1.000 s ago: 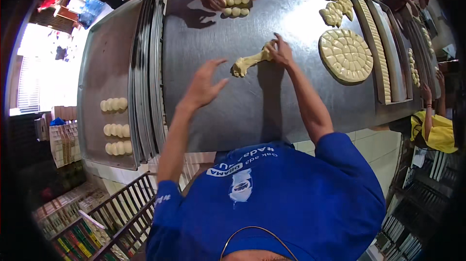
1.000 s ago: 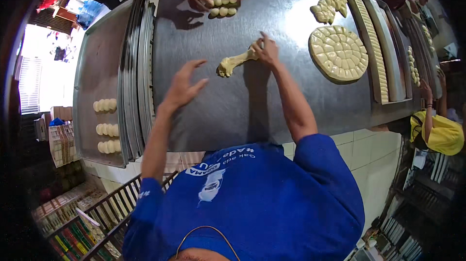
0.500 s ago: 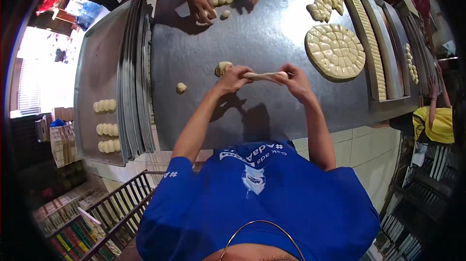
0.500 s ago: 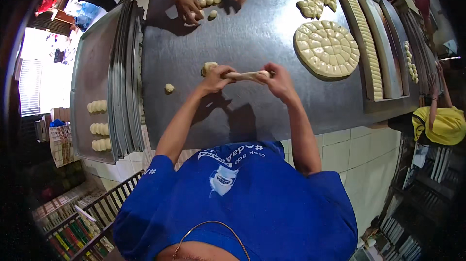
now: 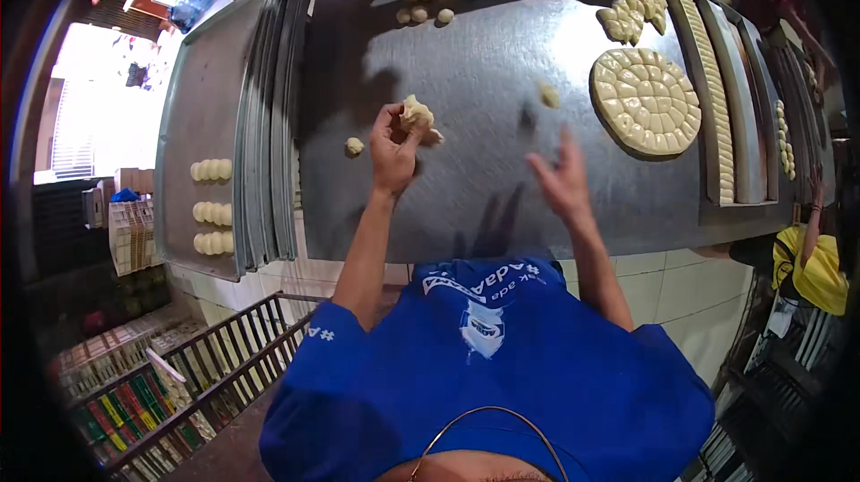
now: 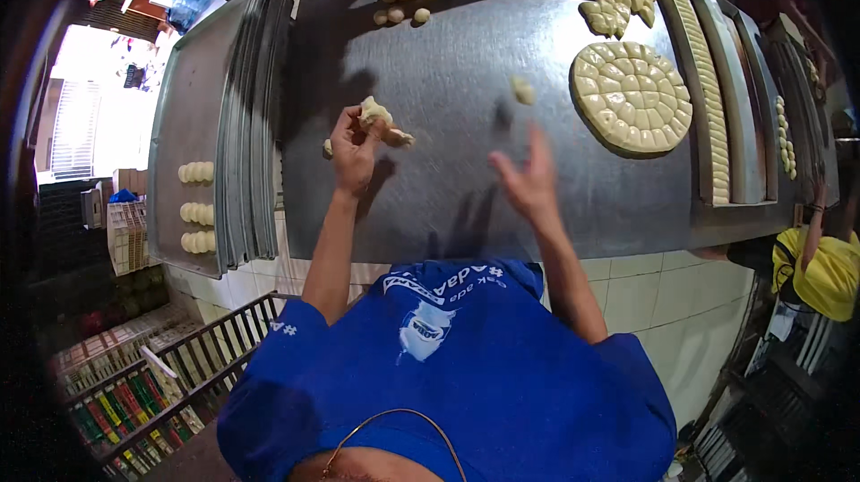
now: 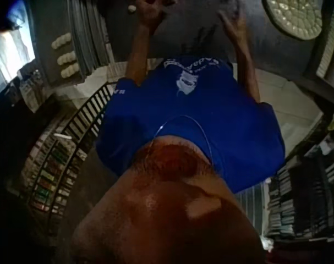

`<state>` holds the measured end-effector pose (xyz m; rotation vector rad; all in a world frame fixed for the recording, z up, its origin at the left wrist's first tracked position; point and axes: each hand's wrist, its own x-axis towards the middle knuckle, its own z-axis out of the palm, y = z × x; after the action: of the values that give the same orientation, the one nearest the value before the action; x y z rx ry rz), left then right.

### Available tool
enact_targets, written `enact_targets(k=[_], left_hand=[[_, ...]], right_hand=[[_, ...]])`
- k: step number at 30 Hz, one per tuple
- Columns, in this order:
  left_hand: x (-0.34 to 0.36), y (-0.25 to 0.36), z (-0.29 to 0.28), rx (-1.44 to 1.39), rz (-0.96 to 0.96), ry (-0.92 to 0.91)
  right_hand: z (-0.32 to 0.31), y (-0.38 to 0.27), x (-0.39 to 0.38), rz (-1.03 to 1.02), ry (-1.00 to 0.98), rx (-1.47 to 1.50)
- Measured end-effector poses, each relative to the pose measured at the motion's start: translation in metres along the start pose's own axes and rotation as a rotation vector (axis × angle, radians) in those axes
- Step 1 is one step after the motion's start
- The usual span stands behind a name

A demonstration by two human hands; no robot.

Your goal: Shaping pieces of dough into bread rolls and arranging them on a large metal production table.

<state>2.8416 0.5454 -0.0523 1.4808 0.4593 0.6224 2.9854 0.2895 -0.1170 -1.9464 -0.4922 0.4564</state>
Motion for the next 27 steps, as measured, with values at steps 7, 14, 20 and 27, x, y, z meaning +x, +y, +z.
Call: enact_targets(k=[7,14,20,27], left_hand=[[-0.019,0.084,0.004,-0.575,-0.101,-0.013],[-0.066,-0.009,-0.059,-0.749,-0.255,0.236],[-0.121,-0.077,-0.037,-0.393,-0.569,0.541],[-0.108,-0.110,0.068,0.632,0.033,-0.044]], right_hand=[[0.063,-0.107,-0.012,-0.118,-0.415,0.613],[0.057,-0.032,-0.032,-0.605,0.015,-0.047],[0.051,0.026,-0.022,-0.536,-0.077,-0.206],[0.071,0.033,0.010,-0.323,-0.433,-0.379]])
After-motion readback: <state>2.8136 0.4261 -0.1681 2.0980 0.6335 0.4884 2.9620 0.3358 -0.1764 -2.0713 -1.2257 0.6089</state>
